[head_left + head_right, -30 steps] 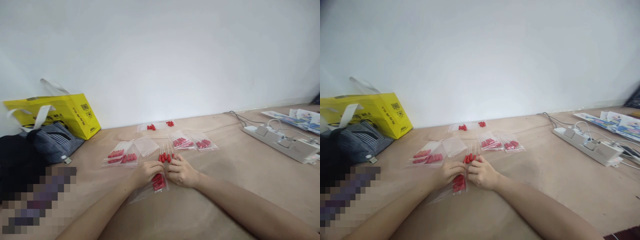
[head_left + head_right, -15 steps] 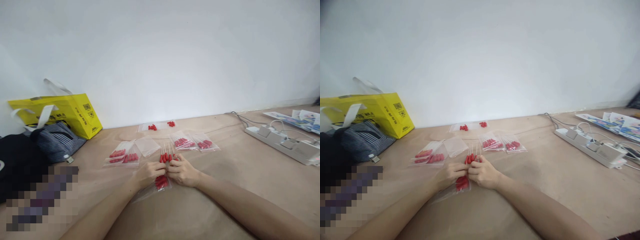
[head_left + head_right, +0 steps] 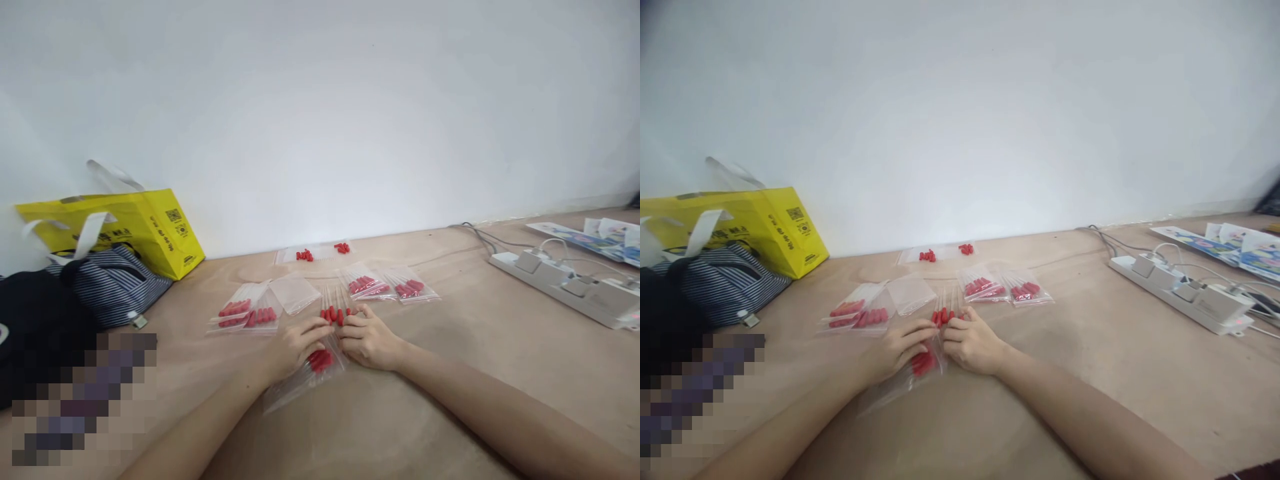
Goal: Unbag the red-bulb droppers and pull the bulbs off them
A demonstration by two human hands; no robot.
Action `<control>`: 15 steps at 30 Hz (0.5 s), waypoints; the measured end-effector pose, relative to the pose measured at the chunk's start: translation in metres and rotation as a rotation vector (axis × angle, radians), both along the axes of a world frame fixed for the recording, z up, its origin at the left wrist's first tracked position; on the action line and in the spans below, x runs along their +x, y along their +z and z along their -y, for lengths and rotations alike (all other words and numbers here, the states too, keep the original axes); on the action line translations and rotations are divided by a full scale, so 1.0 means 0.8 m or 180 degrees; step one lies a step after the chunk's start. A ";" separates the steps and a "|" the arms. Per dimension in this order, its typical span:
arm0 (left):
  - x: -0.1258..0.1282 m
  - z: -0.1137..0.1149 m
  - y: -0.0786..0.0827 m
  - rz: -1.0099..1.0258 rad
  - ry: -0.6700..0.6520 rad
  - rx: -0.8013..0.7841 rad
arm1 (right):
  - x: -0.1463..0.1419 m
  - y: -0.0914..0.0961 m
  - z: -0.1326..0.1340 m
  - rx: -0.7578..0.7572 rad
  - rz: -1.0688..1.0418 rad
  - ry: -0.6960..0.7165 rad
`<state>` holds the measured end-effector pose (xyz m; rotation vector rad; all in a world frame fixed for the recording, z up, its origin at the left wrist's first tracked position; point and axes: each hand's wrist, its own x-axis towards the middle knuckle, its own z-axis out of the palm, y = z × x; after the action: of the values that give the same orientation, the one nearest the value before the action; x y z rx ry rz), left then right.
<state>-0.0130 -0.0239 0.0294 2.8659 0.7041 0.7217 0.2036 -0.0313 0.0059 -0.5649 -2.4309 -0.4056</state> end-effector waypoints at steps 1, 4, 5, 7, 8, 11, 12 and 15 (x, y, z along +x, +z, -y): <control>-0.004 0.008 0.002 -0.0026 0.0231 -0.0141 | 0.002 0.001 0.002 -0.0162 -0.0059 0.0002; -0.024 0.036 -0.001 -0.0223 0.0694 -0.0563 | 0.008 0.004 0.006 -0.0894 -0.0263 0.0110; -0.031 0.045 -0.005 -0.0236 0.0778 -0.0639 | 0.008 0.005 0.007 -0.1168 -0.0331 0.0187; -0.042 0.057 -0.014 -0.0230 0.0982 -0.0737 | 0.007 0.005 0.008 -0.1637 -0.0475 0.0295; -0.045 0.060 -0.019 -0.0260 0.1014 -0.0770 | 0.005 0.004 0.008 -0.1805 -0.0565 0.0307; -0.047 0.057 -0.026 -0.0435 0.0923 -0.0850 | -0.001 0.002 0.008 -0.2131 -0.0831 0.0161; -0.045 0.053 -0.025 -0.0485 0.0867 -0.0867 | -0.003 0.002 0.008 -0.2202 -0.0864 0.0108; -0.036 0.042 -0.017 -0.0521 0.0741 -0.0869 | 0.000 0.003 0.007 -0.2292 -0.0793 0.0017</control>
<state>-0.0418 -0.0574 0.0155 2.6387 1.0802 0.3793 0.2035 -0.0370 0.0082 -0.8423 -2.2857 0.5442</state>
